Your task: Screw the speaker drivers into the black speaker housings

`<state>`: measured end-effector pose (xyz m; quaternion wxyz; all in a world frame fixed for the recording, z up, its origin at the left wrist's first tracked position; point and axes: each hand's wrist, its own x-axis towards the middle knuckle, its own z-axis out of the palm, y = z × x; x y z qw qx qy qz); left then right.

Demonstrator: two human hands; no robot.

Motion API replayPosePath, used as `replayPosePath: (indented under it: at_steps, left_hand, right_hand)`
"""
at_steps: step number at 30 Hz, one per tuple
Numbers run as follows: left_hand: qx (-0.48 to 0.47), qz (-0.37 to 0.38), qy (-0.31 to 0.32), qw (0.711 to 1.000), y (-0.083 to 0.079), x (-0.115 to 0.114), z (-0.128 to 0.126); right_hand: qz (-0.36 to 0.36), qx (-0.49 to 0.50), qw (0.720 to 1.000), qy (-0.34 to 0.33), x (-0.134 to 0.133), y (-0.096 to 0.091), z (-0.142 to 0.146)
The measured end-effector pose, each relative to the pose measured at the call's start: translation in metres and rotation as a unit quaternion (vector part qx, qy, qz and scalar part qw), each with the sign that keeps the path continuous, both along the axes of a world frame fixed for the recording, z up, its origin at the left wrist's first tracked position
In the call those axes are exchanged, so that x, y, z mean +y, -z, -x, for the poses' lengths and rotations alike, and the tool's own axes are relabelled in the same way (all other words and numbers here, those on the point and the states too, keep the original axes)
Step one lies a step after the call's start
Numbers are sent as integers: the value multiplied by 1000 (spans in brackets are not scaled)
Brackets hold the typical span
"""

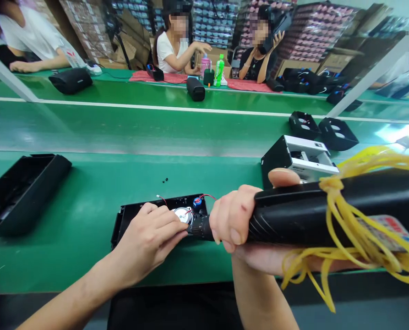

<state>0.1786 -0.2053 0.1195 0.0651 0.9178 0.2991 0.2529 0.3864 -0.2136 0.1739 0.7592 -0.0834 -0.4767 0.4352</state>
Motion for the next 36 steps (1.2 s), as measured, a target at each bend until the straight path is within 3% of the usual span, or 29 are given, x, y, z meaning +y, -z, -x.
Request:
replayPosePath:
  at_steps: [4,7,9,13,17,19,21,24,27,31,36]
  left_hand:
    - [8,16,-18,1000,-11,15,13]
    - [31,86,-82,992,-19,58,30]
    - [49,110,-127,985,-17,97,38]
    - [121,170,-137,968,9,162,43]
    - [153,225,-123,954,37,183,51]
    - [145,237,-122,953,36,179,58]
    - [124,231,-130,956,25,165,62]
    - [85,211,-127,965,-2,125,57]
    - [90,178,-57,978,-20,78,38]
    - [205,113,-1,972,-21,45,9]
    - [246,111,30,962,-16,47,-3]
  right_hand:
    - [29,28,996,82,-5,-6,-27]
    - [79,23,993,88,-1,-3,-58]
    - [167,-12,979,114,5,8,-71]
    - [352,-77,923,136,19,50,-72]
    - [425,-132,886,130,28,91,-67]
    - [440,-171,869,148,33,105,-69]
    - [450,-228,847,167,39,114,-73]
    - [458,-346,794,203,47,121,-81]
    - [442,-464,726,249,53,121,-85]
    - [410,-567,657,280,53,116,-86]
    - [390,-620,609,304,45,120,-88]
